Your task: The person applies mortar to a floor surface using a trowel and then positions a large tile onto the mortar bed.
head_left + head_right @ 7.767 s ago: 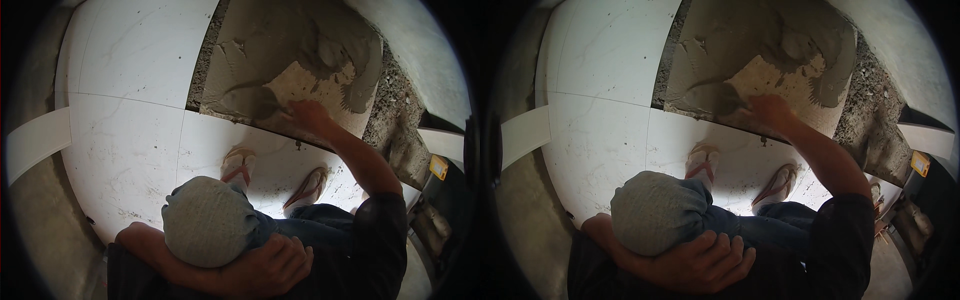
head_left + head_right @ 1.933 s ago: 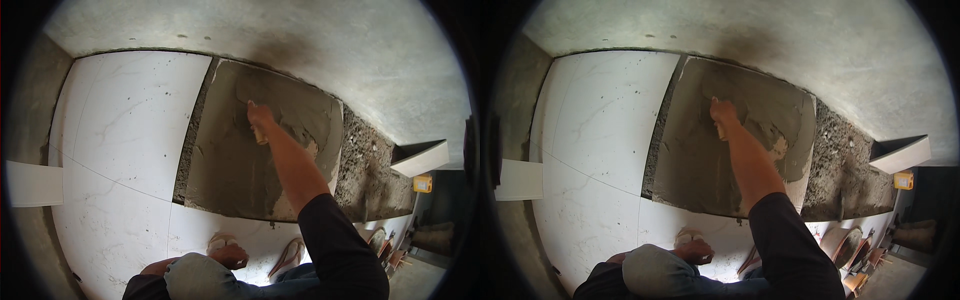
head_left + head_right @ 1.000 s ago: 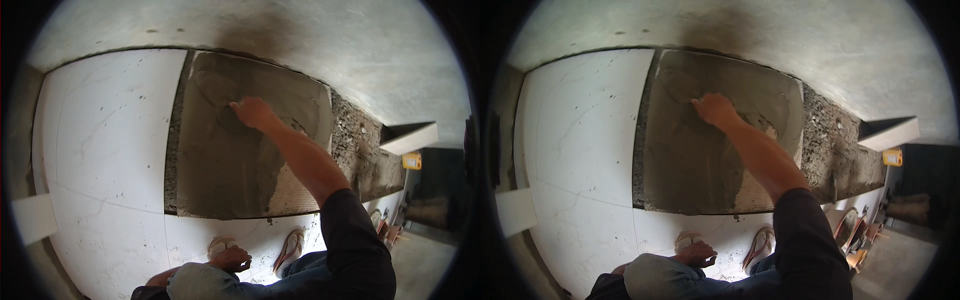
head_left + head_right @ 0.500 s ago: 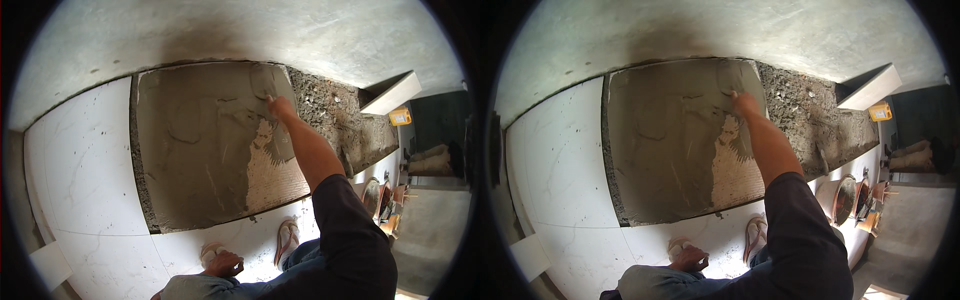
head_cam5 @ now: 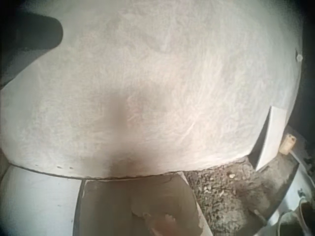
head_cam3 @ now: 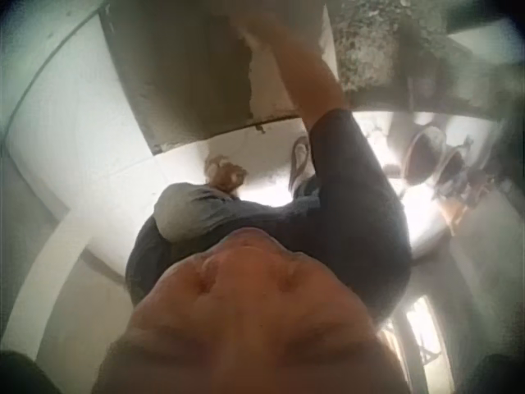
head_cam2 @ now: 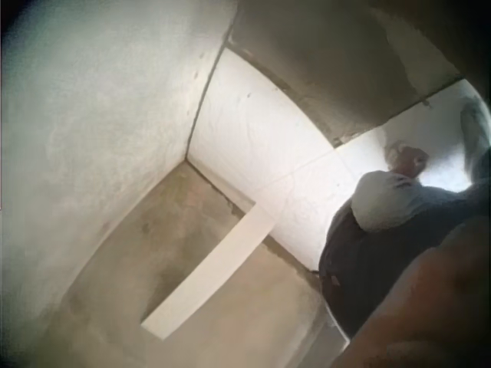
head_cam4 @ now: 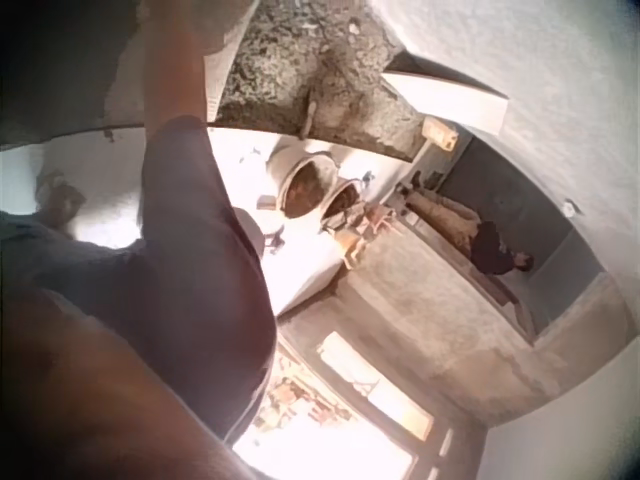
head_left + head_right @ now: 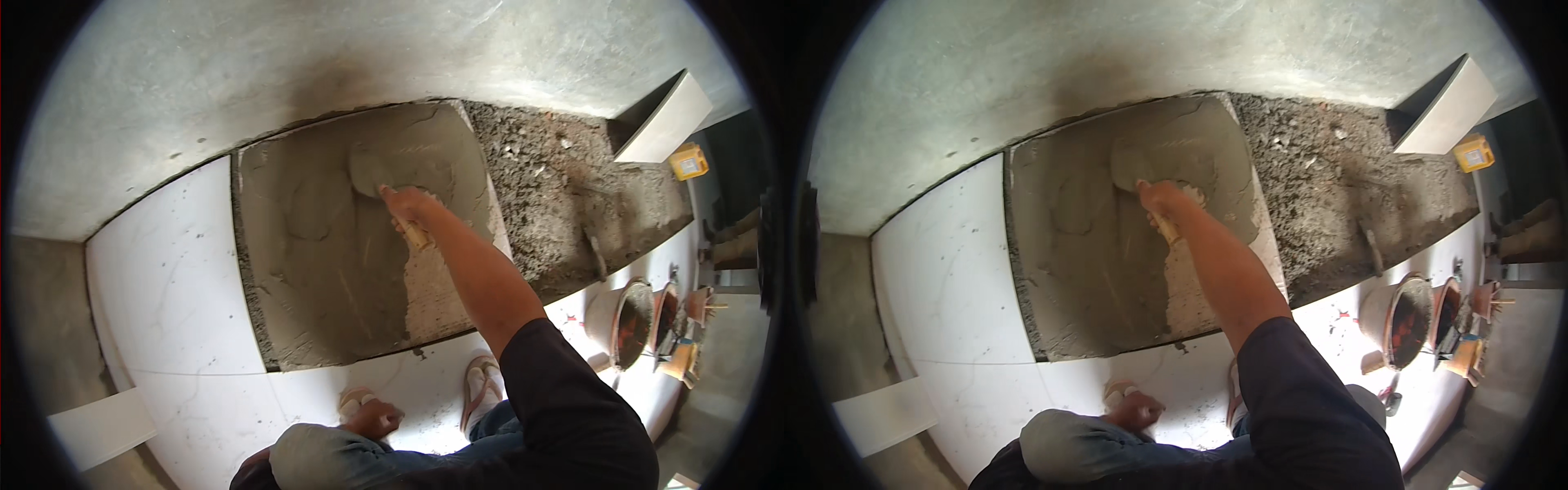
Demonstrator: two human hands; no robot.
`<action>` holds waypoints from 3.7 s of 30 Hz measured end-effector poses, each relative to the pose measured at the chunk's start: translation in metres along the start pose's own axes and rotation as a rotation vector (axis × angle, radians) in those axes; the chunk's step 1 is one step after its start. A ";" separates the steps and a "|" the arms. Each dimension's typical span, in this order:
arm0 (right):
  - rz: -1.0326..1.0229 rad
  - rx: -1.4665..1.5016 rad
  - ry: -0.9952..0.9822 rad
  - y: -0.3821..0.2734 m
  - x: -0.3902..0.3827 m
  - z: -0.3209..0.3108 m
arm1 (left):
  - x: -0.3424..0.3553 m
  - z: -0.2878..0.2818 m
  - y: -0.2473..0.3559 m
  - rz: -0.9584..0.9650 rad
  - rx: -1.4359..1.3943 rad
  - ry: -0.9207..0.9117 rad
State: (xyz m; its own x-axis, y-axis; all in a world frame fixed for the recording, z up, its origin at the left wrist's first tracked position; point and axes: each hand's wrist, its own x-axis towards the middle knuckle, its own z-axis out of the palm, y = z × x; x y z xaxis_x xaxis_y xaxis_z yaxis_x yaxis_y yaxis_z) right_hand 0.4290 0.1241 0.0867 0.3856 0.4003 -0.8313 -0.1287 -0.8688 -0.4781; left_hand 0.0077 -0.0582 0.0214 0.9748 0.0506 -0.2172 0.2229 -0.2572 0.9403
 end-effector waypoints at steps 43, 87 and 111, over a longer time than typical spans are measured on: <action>-0.016 -0.211 0.143 0.152 -0.116 0.145 | -0.116 -0.108 0.185 0.021 0.676 1.017; 0.038 -0.073 0.383 0.194 -0.071 0.097 | -0.112 -0.106 0.186 0.158 0.628 1.040; -0.201 0.019 0.569 0.124 -0.019 0.050 | -0.120 -0.131 0.208 0.011 0.557 0.812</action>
State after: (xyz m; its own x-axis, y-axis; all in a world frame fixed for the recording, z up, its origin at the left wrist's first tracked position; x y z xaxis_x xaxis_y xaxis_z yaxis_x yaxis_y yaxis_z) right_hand 0.3604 0.0235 0.0290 0.8318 0.3326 -0.4444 -0.0171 -0.7848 -0.6195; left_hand -0.0619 0.0082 0.2772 0.7328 0.6393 0.2330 0.3812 -0.6694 0.6376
